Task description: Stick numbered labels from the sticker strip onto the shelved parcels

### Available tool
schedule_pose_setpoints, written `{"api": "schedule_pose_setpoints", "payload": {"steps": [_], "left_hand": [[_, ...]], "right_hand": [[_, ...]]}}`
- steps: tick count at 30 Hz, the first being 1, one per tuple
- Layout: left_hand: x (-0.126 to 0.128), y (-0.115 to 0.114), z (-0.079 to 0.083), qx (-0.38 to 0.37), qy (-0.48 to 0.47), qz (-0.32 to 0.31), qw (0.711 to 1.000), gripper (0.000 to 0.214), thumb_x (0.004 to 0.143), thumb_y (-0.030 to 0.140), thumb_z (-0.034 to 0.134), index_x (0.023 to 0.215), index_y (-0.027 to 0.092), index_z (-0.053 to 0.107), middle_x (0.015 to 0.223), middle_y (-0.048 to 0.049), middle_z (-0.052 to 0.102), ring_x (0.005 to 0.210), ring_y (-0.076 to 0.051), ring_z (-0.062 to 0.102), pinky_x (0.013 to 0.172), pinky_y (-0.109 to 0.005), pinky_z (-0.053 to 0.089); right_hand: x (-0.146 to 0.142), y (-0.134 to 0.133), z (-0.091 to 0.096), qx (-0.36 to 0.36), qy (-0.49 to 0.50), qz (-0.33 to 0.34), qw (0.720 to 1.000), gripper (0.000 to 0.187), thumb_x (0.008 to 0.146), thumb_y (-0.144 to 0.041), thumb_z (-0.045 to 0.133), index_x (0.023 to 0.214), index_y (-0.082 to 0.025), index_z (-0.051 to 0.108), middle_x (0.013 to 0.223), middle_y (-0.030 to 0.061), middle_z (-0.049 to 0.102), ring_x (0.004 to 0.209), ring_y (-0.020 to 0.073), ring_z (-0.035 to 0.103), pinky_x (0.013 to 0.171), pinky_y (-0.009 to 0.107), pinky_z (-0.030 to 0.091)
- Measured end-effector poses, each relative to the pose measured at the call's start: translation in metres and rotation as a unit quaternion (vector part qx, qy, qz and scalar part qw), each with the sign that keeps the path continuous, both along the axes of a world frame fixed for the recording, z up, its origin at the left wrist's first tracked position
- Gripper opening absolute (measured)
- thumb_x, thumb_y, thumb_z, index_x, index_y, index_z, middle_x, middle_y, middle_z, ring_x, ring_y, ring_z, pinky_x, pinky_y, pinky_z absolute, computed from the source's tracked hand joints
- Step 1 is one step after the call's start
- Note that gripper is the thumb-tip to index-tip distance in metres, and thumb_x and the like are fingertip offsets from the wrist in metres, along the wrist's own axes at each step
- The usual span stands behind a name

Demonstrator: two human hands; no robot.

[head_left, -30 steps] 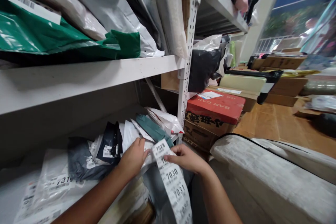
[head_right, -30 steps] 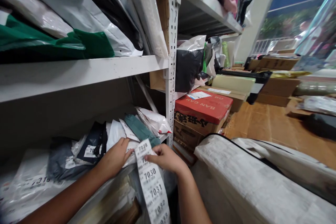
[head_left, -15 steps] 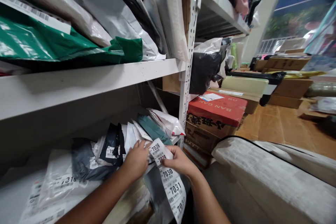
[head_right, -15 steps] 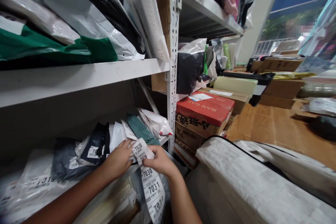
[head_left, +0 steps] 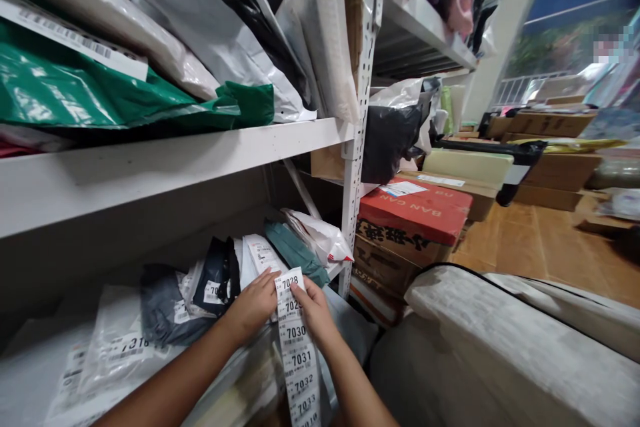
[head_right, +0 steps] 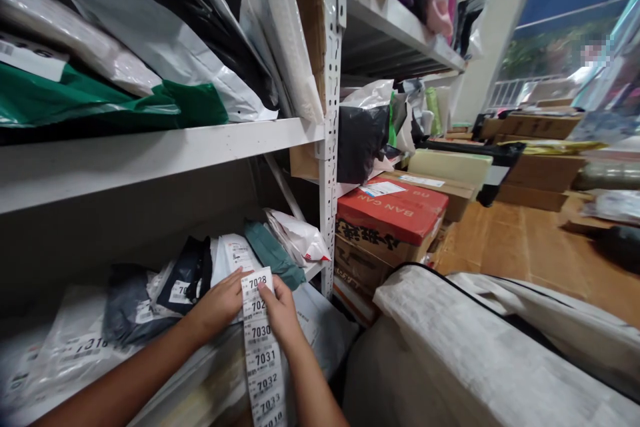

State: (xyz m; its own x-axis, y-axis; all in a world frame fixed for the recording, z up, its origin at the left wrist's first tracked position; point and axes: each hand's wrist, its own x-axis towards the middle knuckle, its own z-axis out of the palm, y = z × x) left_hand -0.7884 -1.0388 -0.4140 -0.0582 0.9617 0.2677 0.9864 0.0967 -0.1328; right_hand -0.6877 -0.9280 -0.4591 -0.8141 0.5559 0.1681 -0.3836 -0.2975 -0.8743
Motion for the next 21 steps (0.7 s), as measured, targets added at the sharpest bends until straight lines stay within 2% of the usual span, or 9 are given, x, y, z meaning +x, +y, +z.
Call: {"api": "schedule_pose_setpoints", "payload": {"steps": [4,7,10,12,14,17,21], "left_hand": [[-0.003,-0.012,0.011,-0.039,-0.116,-0.008,0.992,0.025,0.083,0.011,0.043,0.095,0.017,0.064,0.098,-0.0086,0.065,0.091,-0.02,0.061,0.082,-0.031,0.052],[0.001,-0.016,0.027,-0.009,-0.227,-0.001,0.974,0.025,0.084,0.014,0.037,0.088,0.018,0.062,0.091,-0.0058,0.062,0.088,-0.018,0.059,0.082,-0.029,0.048],[0.006,-0.013,0.034,0.038,-0.332,0.055,0.941,0.021,0.09,0.028,0.035,0.089,0.02,0.055,0.09,-0.0034,0.061,0.088,-0.019,0.058,0.083,-0.031,0.046],[0.008,-0.008,0.031,0.058,-0.346,0.098,0.931,0.02,0.088,0.038,0.043,0.094,0.02,0.051,0.093,-0.0036,0.061,0.09,-0.02,0.058,0.083,-0.032,0.045],[0.009,-0.003,0.027,0.06,-0.321,0.12,0.938,0.021,0.085,0.04,0.047,0.09,0.02,0.051,0.093,-0.0047,0.06,0.09,-0.022,0.057,0.082,-0.034,0.044],[0.006,0.001,0.024,0.046,-0.283,0.124,0.95,0.025,0.086,0.04,0.041,0.075,0.02,0.051,0.087,-0.006,0.058,0.087,-0.023,0.056,0.08,-0.035,0.042],[0.001,0.003,0.03,0.048,-0.346,0.134,0.927,0.022,0.086,0.039,0.038,0.078,0.021,0.048,0.077,-0.0009,0.057,0.077,-0.018,0.055,0.071,-0.029,0.042]], "right_hand": [[0.0,0.001,-0.008,-0.002,0.004,0.002,1.0,0.04,0.062,-0.055,0.075,0.072,-0.017,0.067,0.072,0.0017,0.065,0.065,0.0154,0.057,0.061,0.027,0.043],[0.004,0.004,-0.007,-0.022,-0.002,0.02,1.0,0.044,0.059,-0.052,0.079,0.084,-0.018,0.067,0.069,0.0011,0.067,0.062,0.0154,0.058,0.063,0.028,0.044],[0.004,0.005,-0.006,-0.019,-0.001,0.004,1.0,0.046,0.056,-0.052,0.08,0.084,-0.017,0.065,0.069,0.0016,0.068,0.061,0.0157,0.059,0.063,0.028,0.044],[0.001,0.003,-0.007,0.018,-0.018,-0.014,1.0,0.044,0.06,-0.054,0.075,0.079,-0.016,0.065,0.069,0.0033,0.068,0.06,0.0159,0.057,0.06,0.027,0.043],[-0.001,-0.001,-0.007,0.081,-0.044,-0.044,0.995,0.04,0.067,-0.053,0.068,0.077,-0.015,0.066,0.071,0.0049,0.068,0.062,0.0165,0.055,0.058,0.026,0.04],[-0.002,-0.005,-0.005,0.168,-0.089,-0.098,0.977,0.039,0.074,-0.051,0.056,0.074,-0.013,0.066,0.07,0.0052,0.066,0.065,0.0172,0.052,0.059,0.026,0.038],[0.001,-0.007,0.003,0.211,-0.142,-0.12,0.96,0.038,0.074,-0.05,0.05,0.063,-0.015,0.059,0.061,0.0016,0.057,0.06,0.0146,0.044,0.059,0.027,0.034]]}}
